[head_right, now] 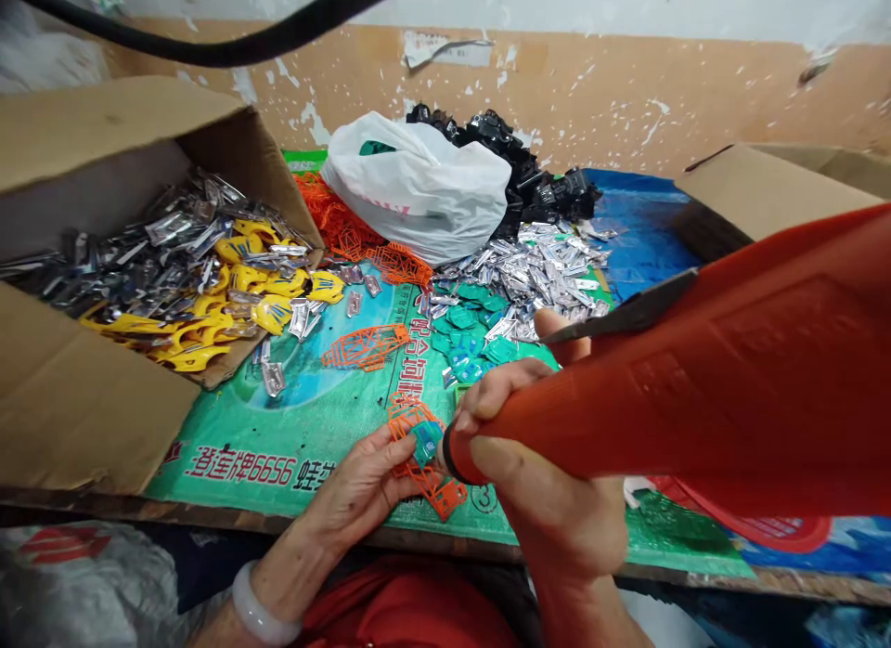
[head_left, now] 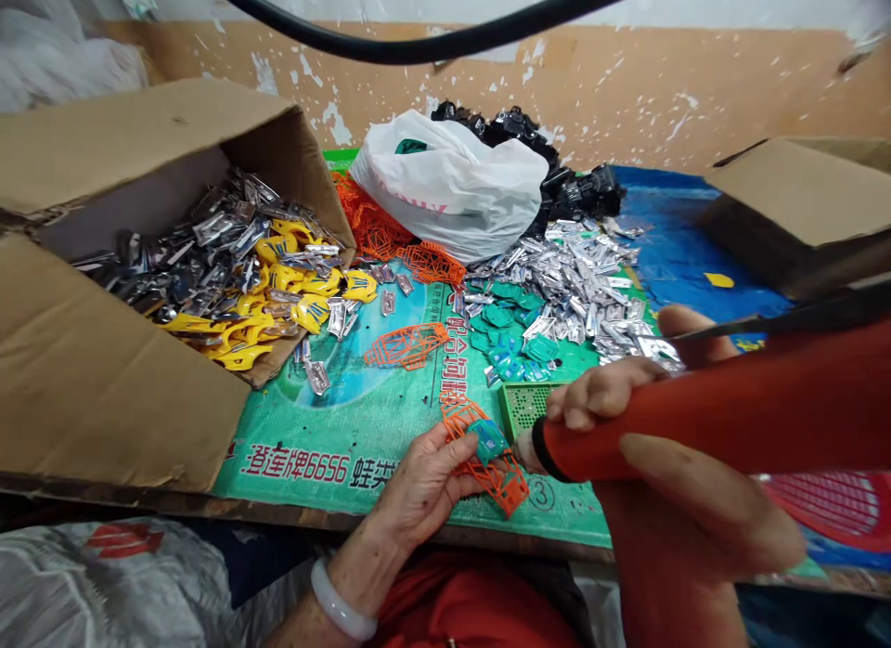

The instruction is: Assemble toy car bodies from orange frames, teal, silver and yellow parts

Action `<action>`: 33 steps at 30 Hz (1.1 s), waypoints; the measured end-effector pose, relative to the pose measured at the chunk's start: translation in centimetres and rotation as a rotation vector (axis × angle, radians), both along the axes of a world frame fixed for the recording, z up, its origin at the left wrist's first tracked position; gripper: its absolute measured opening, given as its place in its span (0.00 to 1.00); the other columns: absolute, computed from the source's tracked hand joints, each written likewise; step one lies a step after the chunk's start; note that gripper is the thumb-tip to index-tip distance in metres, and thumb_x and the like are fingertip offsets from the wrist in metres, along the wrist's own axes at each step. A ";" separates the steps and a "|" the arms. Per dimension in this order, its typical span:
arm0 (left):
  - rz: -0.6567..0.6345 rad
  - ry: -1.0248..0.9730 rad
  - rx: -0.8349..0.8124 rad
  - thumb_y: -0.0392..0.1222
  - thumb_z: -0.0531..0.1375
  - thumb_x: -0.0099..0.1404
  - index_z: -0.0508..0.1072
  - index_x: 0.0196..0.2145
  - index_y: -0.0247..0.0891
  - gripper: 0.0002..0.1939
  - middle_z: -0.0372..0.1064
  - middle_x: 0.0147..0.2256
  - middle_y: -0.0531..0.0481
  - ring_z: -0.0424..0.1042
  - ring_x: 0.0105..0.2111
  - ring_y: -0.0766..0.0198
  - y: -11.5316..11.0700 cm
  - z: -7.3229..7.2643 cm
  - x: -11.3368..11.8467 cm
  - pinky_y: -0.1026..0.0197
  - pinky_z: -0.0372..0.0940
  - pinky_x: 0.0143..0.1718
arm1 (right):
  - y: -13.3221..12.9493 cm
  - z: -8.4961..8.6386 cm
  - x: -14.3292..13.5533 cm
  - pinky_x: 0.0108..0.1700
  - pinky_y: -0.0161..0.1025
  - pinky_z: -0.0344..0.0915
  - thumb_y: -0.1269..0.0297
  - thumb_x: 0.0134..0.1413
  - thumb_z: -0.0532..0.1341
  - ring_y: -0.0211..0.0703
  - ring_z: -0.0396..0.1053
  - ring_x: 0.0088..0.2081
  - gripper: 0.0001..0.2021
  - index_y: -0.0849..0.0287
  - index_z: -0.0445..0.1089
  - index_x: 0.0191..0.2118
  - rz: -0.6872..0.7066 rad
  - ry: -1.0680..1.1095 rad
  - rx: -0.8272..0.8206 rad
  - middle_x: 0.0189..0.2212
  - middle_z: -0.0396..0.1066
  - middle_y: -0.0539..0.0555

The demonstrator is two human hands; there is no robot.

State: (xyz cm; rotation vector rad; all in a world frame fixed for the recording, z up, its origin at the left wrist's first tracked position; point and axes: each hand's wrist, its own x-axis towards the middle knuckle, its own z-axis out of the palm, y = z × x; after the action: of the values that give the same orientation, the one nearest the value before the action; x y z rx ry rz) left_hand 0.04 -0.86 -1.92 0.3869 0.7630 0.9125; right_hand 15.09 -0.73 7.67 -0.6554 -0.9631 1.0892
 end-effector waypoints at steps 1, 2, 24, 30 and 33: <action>0.003 0.001 -0.006 0.39 0.67 0.56 0.75 0.41 0.34 0.14 0.72 0.38 0.47 0.72 0.34 0.62 0.0 0.1 0.0 0.58 0.70 0.37 | -0.1 -0.1 -0.2 0.34 0.41 0.69 0.70 0.46 0.68 0.38 0.68 0.29 0.20 0.46 0.69 0.45 -0.001 0.002 -0.004 0.28 0.67 0.47; 0.005 0.002 -0.013 0.39 0.68 0.55 0.75 0.40 0.34 0.14 0.73 0.37 0.46 0.72 0.33 0.62 0.0 0.3 0.0 0.58 0.70 0.36 | -0.1 -0.1 -0.4 0.34 0.41 0.69 0.70 0.45 0.67 0.38 0.68 0.29 0.19 0.46 0.70 0.44 -0.008 0.001 -0.010 0.28 0.67 0.47; -0.010 -0.015 -0.017 0.39 0.68 0.54 0.75 0.38 0.34 0.14 0.73 0.34 0.47 0.73 0.31 0.61 0.3 0.7 0.0 0.60 0.70 0.31 | 0.1 -0.9 -0.9 0.35 0.43 0.69 0.66 0.43 0.69 0.38 0.68 0.27 0.25 0.47 0.65 0.50 -0.003 -0.097 -0.062 0.27 0.68 0.46; -0.042 -0.017 -0.010 0.39 0.67 0.55 0.74 0.38 0.33 0.13 0.71 0.34 0.47 0.71 0.30 0.63 0.1 0.1 -0.1 0.61 0.70 0.31 | 0.0 -1.0 -0.8 0.35 0.41 0.69 0.64 0.46 0.69 0.38 0.68 0.28 0.25 0.43 0.63 0.50 0.102 -0.112 -0.042 0.28 0.68 0.45; -0.047 -0.047 -0.009 0.37 0.66 0.56 0.74 0.39 0.33 0.13 0.70 0.32 0.48 0.70 0.31 0.64 0.3 -0.1 -0.1 0.61 0.70 0.33 | -0.2 -1.3 -0.9 0.36 0.42 0.69 0.65 0.48 0.67 0.39 0.68 0.30 0.23 0.43 0.63 0.50 0.132 -0.128 0.003 0.29 0.68 0.46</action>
State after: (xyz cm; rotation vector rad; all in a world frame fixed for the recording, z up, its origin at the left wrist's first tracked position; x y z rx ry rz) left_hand -0.10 -0.57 -2.04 0.3728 0.7119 0.8711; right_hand 14.14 -0.90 6.39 -0.6734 -1.1309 1.1720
